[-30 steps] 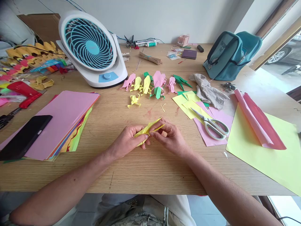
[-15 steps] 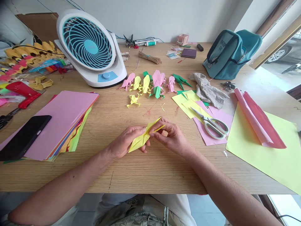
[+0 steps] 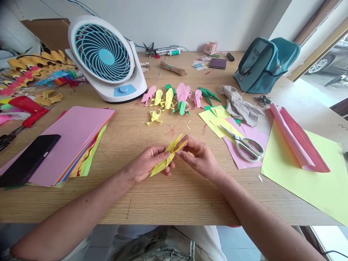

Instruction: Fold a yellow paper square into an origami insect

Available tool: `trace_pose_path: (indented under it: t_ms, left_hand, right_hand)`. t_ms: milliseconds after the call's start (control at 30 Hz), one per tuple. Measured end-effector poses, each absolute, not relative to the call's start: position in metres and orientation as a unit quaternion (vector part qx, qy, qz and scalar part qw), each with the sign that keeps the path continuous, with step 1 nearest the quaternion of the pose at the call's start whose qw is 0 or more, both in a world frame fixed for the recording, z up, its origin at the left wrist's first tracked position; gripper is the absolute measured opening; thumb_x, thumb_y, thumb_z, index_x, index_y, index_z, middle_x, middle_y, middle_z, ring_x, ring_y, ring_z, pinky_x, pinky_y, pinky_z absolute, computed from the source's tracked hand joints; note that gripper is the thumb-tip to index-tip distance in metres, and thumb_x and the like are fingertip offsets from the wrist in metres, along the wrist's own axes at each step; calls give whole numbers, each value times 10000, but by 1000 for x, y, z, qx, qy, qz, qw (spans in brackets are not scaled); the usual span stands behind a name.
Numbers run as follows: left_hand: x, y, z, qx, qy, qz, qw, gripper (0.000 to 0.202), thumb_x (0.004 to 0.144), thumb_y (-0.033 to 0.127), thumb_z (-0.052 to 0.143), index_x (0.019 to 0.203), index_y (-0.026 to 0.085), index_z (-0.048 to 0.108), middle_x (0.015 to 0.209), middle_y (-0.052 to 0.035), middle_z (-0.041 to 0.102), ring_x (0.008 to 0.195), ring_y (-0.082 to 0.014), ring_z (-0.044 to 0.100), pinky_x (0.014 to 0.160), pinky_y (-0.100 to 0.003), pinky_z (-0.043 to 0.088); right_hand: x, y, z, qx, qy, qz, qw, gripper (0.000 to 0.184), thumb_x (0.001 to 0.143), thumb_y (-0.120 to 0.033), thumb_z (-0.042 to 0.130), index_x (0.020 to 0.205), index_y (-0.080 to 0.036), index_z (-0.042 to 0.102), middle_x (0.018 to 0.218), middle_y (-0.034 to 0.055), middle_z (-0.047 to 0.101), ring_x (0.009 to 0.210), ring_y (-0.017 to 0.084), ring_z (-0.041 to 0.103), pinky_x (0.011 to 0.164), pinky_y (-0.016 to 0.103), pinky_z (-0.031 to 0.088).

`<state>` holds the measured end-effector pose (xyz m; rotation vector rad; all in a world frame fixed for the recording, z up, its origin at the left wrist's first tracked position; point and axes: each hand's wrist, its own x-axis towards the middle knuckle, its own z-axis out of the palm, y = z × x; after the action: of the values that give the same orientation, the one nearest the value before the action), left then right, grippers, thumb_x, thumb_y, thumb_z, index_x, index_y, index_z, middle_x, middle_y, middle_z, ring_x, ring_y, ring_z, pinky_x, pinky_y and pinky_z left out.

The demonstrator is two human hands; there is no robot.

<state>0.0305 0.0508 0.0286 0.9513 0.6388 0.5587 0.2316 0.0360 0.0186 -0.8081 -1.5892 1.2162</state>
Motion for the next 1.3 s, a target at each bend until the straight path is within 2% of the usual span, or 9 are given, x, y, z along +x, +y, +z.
trace_pose_path:
  t_ms: [100,267,433,567,633,733,867,1100,1300]
  left_hand:
    - [31,51,28,430,301,260,811,456,752,487,800,942,99,655,744,-37,679,561,-86,623,587,-238,578]
    - [31,52,28,411,313,253,818,478,716,487,828,936,100,654,739,-36,680,562,-85,617,580,-237,584]
    - [31,51,29,414,317,244,817,474,709,503,826,901,106,652,729,-31,679,554,-81,615,578,-230,579]
    - [30,53,32,435,336,229,804,457,732,526,794,886,117,660,685,-19,668,522,-72,582,561,-228,570]
    - [29,53,33,449,348,223,792,452,740,535,780,894,124,671,676,-16,661,531,-76,582,546,-217,557]
    - [29,53,33,476,369,213,769,459,760,558,748,888,122,684,685,-22,658,525,-74,572,523,-203,532]
    - [30,52,30,514,381,204,741,478,810,586,680,881,113,685,711,-36,659,519,-69,556,519,-206,520]
    - [32,51,23,555,366,192,722,507,839,611,633,860,105,658,706,-47,658,528,-82,565,508,-204,503]
    - [32,50,22,573,365,191,708,513,857,615,607,850,105,654,713,-49,655,518,-81,558,510,-206,487]
  right_hand:
    - [230,36,18,-332,-641,512,465,98,933,-316,644,940,-218,647,904,27,599,805,165,607,741,349,518]
    - [229,33,18,-361,-668,435,483,105,930,-328,645,916,-224,647,884,22,605,818,165,611,738,340,513]
    - [232,30,24,-412,-697,412,419,124,936,-325,623,941,-203,648,894,32,599,776,159,594,726,344,509]
    - [239,31,35,-414,-726,370,405,115,894,-309,674,932,-201,661,918,40,584,829,173,577,740,343,499]
    - [243,31,41,-415,-742,324,414,133,878,-300,691,975,-212,665,948,52,581,882,193,565,739,350,496]
    - [245,30,49,-425,-785,189,410,113,868,-248,691,978,-222,685,946,66,555,907,215,538,750,373,477]
    - [241,26,53,-414,-842,79,335,53,877,-211,668,915,-207,705,925,75,547,832,205,525,732,372,449]
    - [237,23,47,-425,-866,54,260,65,911,-234,627,877,-199,669,882,59,616,802,200,534,748,362,413]
    - [235,22,45,-431,-867,59,244,69,923,-241,611,889,-193,647,882,60,625,804,198,547,758,350,404]
